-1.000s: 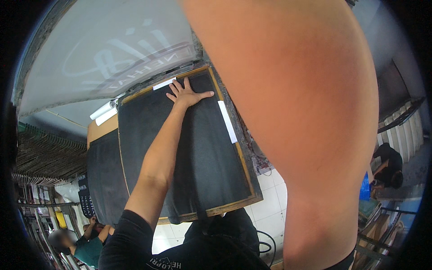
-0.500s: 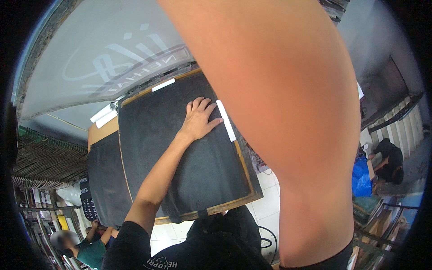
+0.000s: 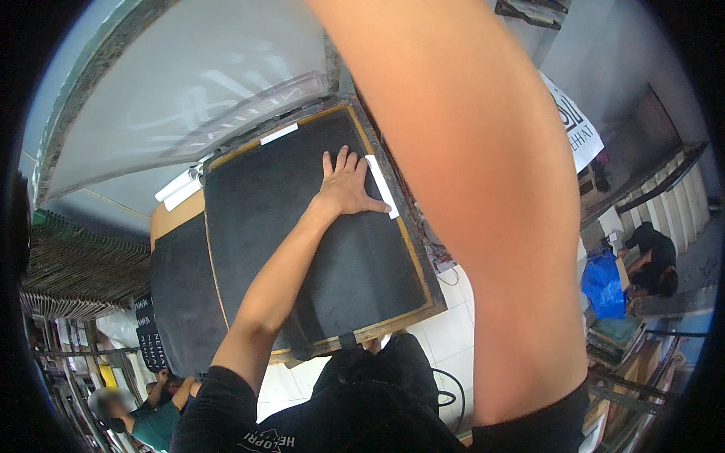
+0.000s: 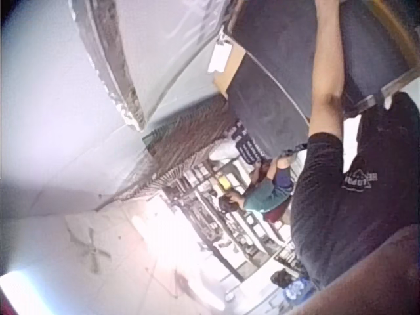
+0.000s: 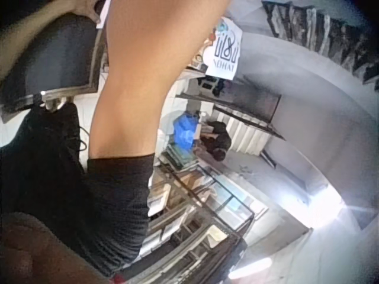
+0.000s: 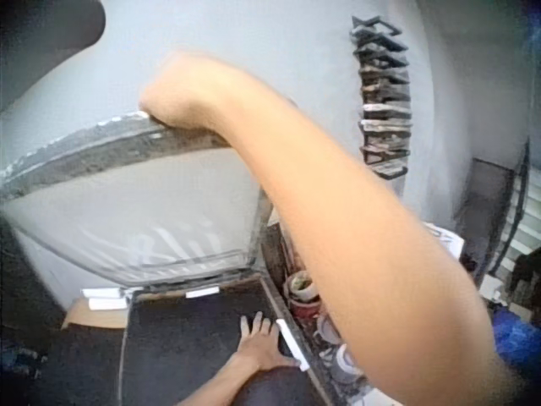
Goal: The person performs screen printing on black fabric by placing the fabric on a flat surface, lowering a screen frame, and using a squeegee to apply white ink.
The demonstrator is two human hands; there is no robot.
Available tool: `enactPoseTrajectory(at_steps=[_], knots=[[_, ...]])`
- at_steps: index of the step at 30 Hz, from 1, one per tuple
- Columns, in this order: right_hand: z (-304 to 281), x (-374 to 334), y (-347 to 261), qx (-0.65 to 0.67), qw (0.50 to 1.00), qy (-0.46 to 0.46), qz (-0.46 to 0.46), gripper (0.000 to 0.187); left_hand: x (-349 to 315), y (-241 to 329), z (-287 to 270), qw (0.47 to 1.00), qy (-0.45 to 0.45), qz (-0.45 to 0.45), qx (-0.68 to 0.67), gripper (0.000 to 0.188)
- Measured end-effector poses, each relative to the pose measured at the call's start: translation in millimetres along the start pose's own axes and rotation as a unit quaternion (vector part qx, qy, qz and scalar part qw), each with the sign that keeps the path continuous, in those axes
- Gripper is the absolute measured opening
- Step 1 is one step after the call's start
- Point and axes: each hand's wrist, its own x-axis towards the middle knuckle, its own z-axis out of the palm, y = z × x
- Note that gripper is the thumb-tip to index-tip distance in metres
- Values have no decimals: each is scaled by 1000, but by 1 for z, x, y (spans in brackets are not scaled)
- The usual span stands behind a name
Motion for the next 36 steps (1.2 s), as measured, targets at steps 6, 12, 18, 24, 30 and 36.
enactPoseTrajectory(at_steps=[6,12,18,24,30,36], knots=[[-45,-64,-40,212,949,-138,190,37,-119,4,-95,793,230,104,-554,76],[-30,-167,-163,344,909,-14,236,32,-343,-34,-91,614,367,82,-694,49],[54,-172,-173,429,840,-163,289,31,-421,4,16,515,175,-229,-807,31],[297,-134,-163,283,905,-170,270,59,-413,13,50,251,145,-363,-886,26],[362,-68,-181,189,931,-240,198,65,-410,16,47,186,158,-427,-871,33],[317,-122,-196,298,942,-114,105,36,-412,0,46,348,74,-429,-830,42]])
